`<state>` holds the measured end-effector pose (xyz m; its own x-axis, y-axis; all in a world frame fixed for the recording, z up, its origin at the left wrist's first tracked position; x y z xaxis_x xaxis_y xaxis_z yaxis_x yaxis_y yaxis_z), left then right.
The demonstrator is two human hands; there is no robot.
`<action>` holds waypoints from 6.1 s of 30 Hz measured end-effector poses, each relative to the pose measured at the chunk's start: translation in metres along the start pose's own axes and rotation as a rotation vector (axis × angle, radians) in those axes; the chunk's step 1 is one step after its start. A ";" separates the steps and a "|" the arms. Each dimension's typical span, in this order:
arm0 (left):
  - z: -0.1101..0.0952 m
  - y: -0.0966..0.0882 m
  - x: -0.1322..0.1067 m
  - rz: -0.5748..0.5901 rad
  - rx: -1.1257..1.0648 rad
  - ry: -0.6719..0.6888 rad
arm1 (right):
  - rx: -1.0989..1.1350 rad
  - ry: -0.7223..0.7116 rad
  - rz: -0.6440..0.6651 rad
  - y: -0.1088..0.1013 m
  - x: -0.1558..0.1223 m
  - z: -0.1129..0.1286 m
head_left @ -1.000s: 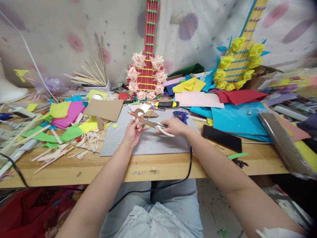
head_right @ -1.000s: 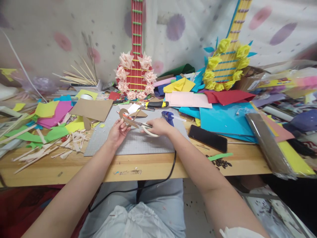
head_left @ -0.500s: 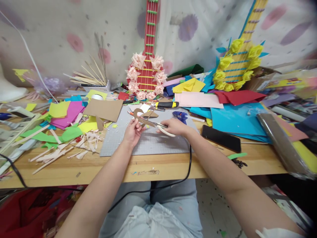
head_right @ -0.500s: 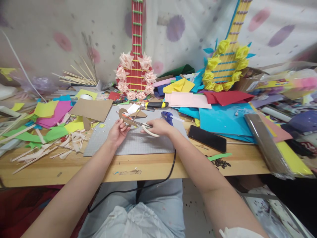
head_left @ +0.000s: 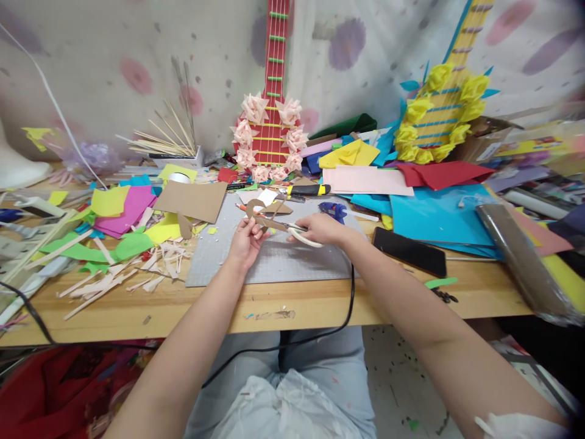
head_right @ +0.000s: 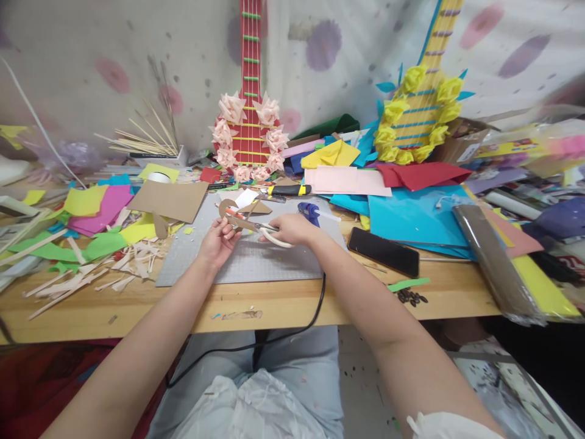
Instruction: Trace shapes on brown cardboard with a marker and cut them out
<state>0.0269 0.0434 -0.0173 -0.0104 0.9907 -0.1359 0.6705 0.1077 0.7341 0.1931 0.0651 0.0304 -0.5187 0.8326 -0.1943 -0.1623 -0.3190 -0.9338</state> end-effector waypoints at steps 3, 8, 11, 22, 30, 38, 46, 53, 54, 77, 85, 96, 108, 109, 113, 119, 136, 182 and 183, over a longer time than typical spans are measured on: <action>0.001 0.001 -0.001 0.015 0.017 -0.004 | 0.002 -0.024 0.013 -0.001 0.000 -0.001; 0.002 0.002 0.000 0.028 0.039 -0.001 | 0.030 -0.016 0.034 -0.004 -0.003 -0.002; 0.002 0.001 0.000 0.022 0.018 0.002 | 0.037 0.003 0.015 -0.003 -0.003 -0.001; -0.009 -0.001 0.004 0.034 0.287 0.022 | 0.134 -0.014 0.040 0.003 -0.008 0.001; -0.012 -0.006 0.010 -0.005 0.318 0.182 | 0.135 -0.014 0.033 0.009 -0.005 -0.003; -0.005 -0.006 0.003 -0.118 0.114 0.180 | 0.027 0.001 -0.055 0.014 -0.001 0.003; -0.004 -0.005 0.002 -0.133 0.059 0.172 | -0.038 0.035 -0.102 0.014 -0.002 0.005; -0.003 -0.003 0.002 -0.121 0.078 0.189 | -0.083 0.000 -0.116 0.017 -0.002 0.005; -0.004 -0.003 0.001 -0.121 0.087 0.193 | -0.087 -0.002 -0.112 0.017 -0.002 0.004; -0.004 -0.004 -0.003 -0.156 0.222 0.260 | 0.008 -0.033 0.052 0.000 0.000 0.003; -0.005 -0.006 -0.002 -0.173 0.220 0.263 | 0.038 -0.004 0.045 0.002 0.000 0.004; -0.002 -0.003 0.000 -0.112 0.105 0.192 | -0.011 0.003 -0.101 0.017 -0.001 0.002; 0.000 -0.001 0.000 -0.100 0.150 0.193 | 0.006 -0.020 -0.040 0.016 0.000 -0.004; -0.001 -0.001 -0.001 -0.108 0.163 0.198 | 0.008 -0.019 -0.037 0.016 0.000 -0.004; -0.002 0.001 -0.003 -0.113 0.200 0.202 | 0.015 -0.019 -0.015 0.014 0.001 -0.004; -0.003 0.001 -0.005 -0.148 0.218 0.222 | 0.004 -0.017 0.001 0.011 -0.001 -0.002; 0.000 -0.004 0.000 -0.134 0.000 0.205 | -0.051 0.002 -0.113 0.026 0.001 0.011; 0.008 0.004 -0.003 -0.142 -0.127 0.046 | -0.073 0.017 -0.102 0.013 0.005 0.006; 0.008 0.004 -0.002 -0.137 -0.121 0.039 | -0.058 0.019 -0.105 0.013 0.005 0.006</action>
<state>0.0354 0.0407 -0.0199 -0.1258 0.9684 -0.2154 0.5668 0.2484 0.7855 0.1836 0.0622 0.0190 -0.4853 0.8686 -0.1001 -0.1657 -0.2037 -0.9649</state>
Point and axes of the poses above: each hand's wrist, its own x-axis towards the middle knuckle, its own y-axis out of the palm, z = x × y, the point moved 6 cm from there along x, towards the middle knuckle, and after that the axes turned 1 degree about -x, right-handed, at the moved point
